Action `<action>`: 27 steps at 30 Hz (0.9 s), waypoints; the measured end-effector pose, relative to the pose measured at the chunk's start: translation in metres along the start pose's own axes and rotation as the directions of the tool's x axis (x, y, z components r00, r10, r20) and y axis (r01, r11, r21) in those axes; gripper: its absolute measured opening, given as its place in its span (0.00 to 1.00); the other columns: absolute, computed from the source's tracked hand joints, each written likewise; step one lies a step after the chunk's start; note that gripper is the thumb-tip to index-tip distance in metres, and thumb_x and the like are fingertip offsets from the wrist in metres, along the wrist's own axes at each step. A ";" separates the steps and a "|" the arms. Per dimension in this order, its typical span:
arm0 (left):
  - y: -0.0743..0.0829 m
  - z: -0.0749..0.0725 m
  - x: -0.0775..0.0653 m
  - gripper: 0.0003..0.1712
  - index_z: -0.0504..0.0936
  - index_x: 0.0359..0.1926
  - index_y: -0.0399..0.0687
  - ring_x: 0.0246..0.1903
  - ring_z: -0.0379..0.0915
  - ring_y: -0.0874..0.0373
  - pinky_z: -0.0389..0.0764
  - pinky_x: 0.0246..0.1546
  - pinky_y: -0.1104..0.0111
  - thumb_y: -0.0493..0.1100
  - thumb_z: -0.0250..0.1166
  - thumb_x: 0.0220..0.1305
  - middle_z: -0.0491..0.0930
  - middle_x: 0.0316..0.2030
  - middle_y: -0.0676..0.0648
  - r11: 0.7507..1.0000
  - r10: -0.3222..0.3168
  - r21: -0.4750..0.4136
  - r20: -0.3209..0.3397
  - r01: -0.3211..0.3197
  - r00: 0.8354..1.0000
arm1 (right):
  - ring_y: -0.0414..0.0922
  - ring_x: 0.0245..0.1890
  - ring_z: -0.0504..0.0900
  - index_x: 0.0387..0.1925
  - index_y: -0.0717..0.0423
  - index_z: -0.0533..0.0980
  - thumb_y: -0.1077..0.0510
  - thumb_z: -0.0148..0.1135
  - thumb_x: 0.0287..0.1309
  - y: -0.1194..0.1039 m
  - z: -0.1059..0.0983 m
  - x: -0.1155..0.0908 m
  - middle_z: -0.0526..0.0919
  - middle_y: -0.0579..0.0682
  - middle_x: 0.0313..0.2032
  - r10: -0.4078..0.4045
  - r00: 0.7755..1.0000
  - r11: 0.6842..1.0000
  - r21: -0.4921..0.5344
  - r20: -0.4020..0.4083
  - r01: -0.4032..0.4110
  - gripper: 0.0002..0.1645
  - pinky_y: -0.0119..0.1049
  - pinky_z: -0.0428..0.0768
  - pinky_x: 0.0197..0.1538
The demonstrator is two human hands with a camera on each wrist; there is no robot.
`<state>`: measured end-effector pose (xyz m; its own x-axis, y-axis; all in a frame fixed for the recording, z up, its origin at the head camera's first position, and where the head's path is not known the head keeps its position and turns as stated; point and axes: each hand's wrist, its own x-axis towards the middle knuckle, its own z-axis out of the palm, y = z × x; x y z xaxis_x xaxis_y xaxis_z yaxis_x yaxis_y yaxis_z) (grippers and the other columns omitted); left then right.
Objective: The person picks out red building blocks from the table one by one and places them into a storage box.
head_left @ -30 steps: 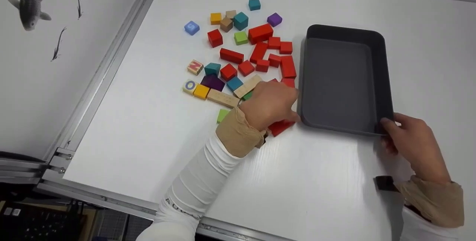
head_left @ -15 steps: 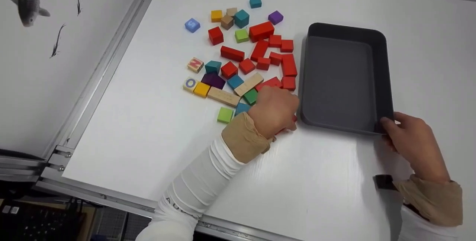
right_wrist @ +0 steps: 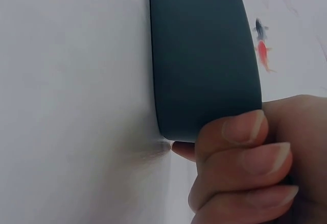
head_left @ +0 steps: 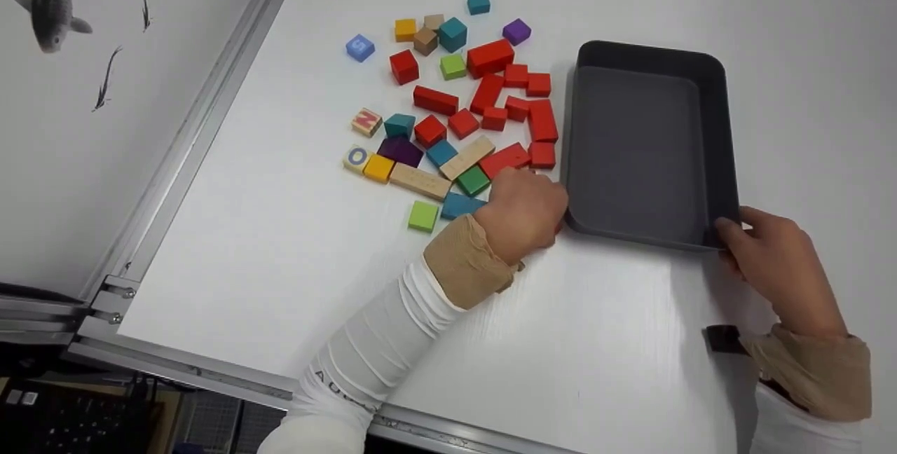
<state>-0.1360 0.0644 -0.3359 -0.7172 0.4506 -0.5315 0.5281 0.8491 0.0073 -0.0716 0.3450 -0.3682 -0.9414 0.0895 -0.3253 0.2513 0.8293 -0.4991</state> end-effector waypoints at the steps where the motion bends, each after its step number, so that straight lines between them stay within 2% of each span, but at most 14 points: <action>1: -0.001 0.000 0.000 0.25 0.80 0.54 0.54 0.38 0.76 0.57 0.77 0.44 0.64 0.55 0.67 0.56 0.83 0.37 0.52 1.000 0.005 -0.005 0.001 -0.005 1.000 | 0.40 0.19 0.72 0.51 0.65 0.71 0.45 0.37 0.72 0.000 0.000 0.000 0.77 0.50 0.20 0.002 1.000 1.000 0.002 0.001 -0.002 0.28 0.34 0.68 0.23; 11: -0.013 -0.005 -0.005 0.23 0.81 0.54 0.54 0.38 0.74 0.57 0.74 0.46 0.61 0.51 0.68 0.56 0.83 0.36 0.53 0.992 0.051 -0.114 0.006 -0.050 0.999 | 0.40 0.18 0.71 0.51 0.65 0.71 0.45 0.37 0.72 0.000 0.001 0.000 0.77 0.50 0.19 0.004 1.000 1.000 0.012 -0.009 -0.004 0.28 0.35 0.68 0.22; 16: -0.017 -0.018 -0.013 0.25 0.78 0.56 0.52 0.38 0.73 0.57 0.75 0.42 0.63 0.53 0.67 0.57 0.81 0.36 0.52 0.974 0.076 -0.212 -0.021 -0.079 0.997 | 0.41 0.18 0.71 0.50 0.64 0.71 0.45 0.37 0.72 0.001 0.000 0.000 0.76 0.50 0.19 0.010 1.000 1.000 0.006 -0.006 -0.010 0.27 0.35 0.68 0.22; 20: -0.017 -0.032 -0.018 0.31 0.72 0.61 0.52 0.38 0.73 0.57 0.78 0.38 0.66 0.56 0.66 0.59 0.80 0.41 0.51 0.966 0.089 -0.236 -0.072 -0.103 0.993 | 0.41 0.19 0.72 0.50 0.64 0.71 0.46 0.37 0.72 0.001 -0.001 0.000 0.77 0.50 0.20 0.015 1.000 1.000 0.005 0.002 -0.015 0.27 0.35 0.69 0.23; 23: -0.014 -0.040 -0.018 0.33 0.69 0.63 0.53 0.41 0.74 0.58 0.80 0.40 0.66 0.57 0.66 0.59 0.79 0.47 0.51 0.967 0.095 -0.222 -0.141 -0.125 0.985 | 0.40 0.19 0.72 0.52 0.65 0.71 0.46 0.37 0.72 0.001 -0.001 0.000 0.77 0.50 0.21 0.013 1.000 1.000 0.008 0.003 -0.013 0.27 0.34 0.69 0.24; 27: -0.011 -0.042 -0.015 0.33 0.69 0.62 0.53 0.46 0.74 0.59 0.81 0.45 0.65 0.56 0.67 0.59 0.77 0.52 0.50 0.966 0.106 -0.206 -0.224 -0.153 0.969 | 0.38 0.19 0.72 0.53 0.65 0.71 0.47 0.38 0.72 0.000 0.001 0.001 0.77 0.48 0.20 0.002 1.000 1.000 0.014 0.006 -0.003 0.28 0.34 0.69 0.24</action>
<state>-0.1502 0.0595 -0.2921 -0.7407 0.5883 -0.3244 0.5266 0.8083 0.2634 -0.0723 0.3446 -0.3692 -0.9393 0.0880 -0.3316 0.2568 0.8213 -0.5094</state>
